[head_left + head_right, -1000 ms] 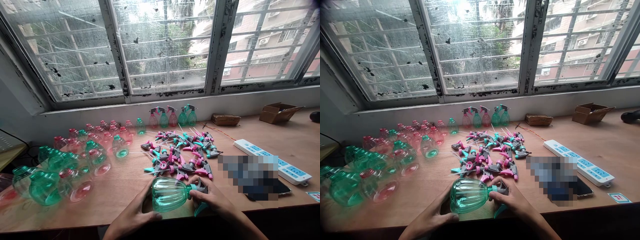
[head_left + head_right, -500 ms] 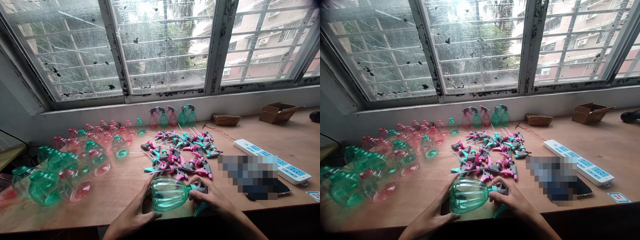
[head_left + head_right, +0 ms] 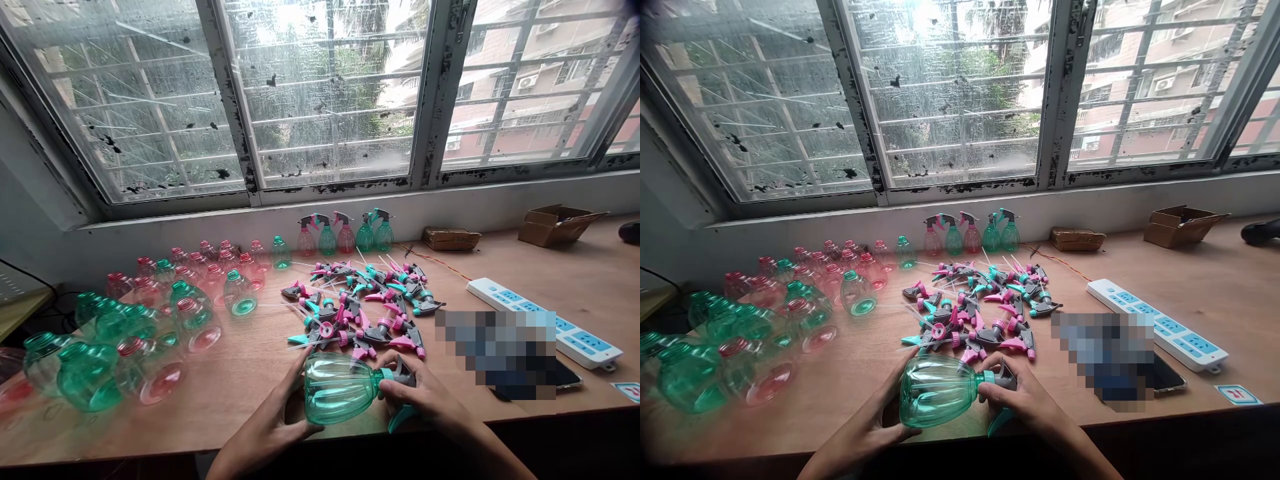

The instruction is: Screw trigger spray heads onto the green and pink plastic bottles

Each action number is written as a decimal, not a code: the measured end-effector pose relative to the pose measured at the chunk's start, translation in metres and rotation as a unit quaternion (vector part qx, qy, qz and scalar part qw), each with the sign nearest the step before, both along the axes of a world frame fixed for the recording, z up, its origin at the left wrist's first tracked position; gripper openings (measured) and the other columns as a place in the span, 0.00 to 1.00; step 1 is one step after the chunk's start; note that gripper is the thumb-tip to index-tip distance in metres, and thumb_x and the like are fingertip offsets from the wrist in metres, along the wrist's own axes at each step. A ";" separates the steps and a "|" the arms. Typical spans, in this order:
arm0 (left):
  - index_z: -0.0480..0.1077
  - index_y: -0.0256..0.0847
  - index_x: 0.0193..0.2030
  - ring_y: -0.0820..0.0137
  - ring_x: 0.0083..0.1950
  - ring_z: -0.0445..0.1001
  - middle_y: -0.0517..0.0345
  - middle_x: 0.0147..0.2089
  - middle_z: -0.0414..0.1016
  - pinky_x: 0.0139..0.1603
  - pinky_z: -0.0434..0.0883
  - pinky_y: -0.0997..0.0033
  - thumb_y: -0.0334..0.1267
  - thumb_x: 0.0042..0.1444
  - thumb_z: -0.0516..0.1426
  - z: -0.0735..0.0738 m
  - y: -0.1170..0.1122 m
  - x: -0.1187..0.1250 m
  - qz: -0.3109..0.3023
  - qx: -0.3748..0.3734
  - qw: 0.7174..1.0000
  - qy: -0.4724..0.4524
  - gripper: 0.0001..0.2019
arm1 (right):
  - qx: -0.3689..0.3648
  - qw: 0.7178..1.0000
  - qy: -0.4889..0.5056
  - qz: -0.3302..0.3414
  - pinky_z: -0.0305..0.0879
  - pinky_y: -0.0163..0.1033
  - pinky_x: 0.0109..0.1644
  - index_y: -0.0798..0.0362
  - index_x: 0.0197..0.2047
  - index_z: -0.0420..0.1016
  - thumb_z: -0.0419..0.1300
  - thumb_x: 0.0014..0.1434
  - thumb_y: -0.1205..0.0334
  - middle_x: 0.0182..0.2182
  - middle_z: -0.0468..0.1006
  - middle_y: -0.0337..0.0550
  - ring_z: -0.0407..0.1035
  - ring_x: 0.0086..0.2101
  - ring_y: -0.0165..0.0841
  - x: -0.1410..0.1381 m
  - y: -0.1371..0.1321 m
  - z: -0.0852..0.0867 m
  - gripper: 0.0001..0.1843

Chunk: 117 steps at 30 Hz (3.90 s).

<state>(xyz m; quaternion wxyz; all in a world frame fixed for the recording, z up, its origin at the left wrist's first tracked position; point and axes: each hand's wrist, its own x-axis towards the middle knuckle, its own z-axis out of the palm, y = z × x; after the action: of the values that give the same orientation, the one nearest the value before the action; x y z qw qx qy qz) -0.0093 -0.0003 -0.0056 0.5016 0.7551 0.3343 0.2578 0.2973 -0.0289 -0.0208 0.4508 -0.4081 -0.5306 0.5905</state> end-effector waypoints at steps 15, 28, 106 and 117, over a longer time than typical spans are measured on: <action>0.42 0.58 0.75 0.51 0.77 0.50 0.57 0.80 0.43 0.75 0.55 0.47 0.26 0.55 0.64 0.009 -0.004 0.005 -0.023 -0.091 0.994 -0.054 0.49 | 0.003 1.000 -0.004 -0.001 0.63 0.37 0.35 0.54 0.45 0.73 0.70 0.59 0.52 0.28 0.80 0.37 0.68 0.28 0.31 0.000 0.000 -0.002 0.18; 0.34 0.57 0.77 0.53 0.78 0.48 0.55 0.80 0.38 0.76 0.52 0.48 0.31 0.62 0.60 0.000 -0.003 0.001 -0.019 -0.018 0.999 -0.027 0.47 | 0.003 1.000 -0.009 -0.003 0.63 0.37 0.34 0.53 0.44 0.73 0.70 0.58 0.51 0.28 0.80 0.37 0.69 0.27 0.31 -0.001 0.000 0.001 0.18; 0.36 0.56 0.77 0.52 0.79 0.41 0.59 0.80 0.39 0.78 0.43 0.47 0.30 0.57 0.63 0.002 -0.002 -0.003 0.010 0.015 0.999 0.039 0.50 | -0.001 1.000 0.005 -0.005 0.63 0.37 0.34 0.54 0.44 0.73 0.71 0.58 0.51 0.28 0.80 0.37 0.68 0.28 0.31 -0.001 0.001 0.000 0.19; 0.39 0.54 0.76 0.54 0.79 0.41 0.57 0.80 0.40 0.78 0.43 0.48 0.30 0.58 0.63 0.003 -0.002 -0.002 0.009 0.022 0.999 0.029 0.47 | 0.006 1.000 0.010 -0.005 0.64 0.37 0.34 0.54 0.46 0.72 0.71 0.59 0.53 0.29 0.80 0.38 0.69 0.28 0.31 0.002 0.003 -0.014 0.19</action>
<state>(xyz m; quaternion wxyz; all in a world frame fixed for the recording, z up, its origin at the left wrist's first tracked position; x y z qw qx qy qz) -0.0109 -0.0027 -0.0028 0.4729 0.7702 0.3495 0.2472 0.2995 -0.0256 -0.0350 0.4618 -0.4019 -0.5275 0.5891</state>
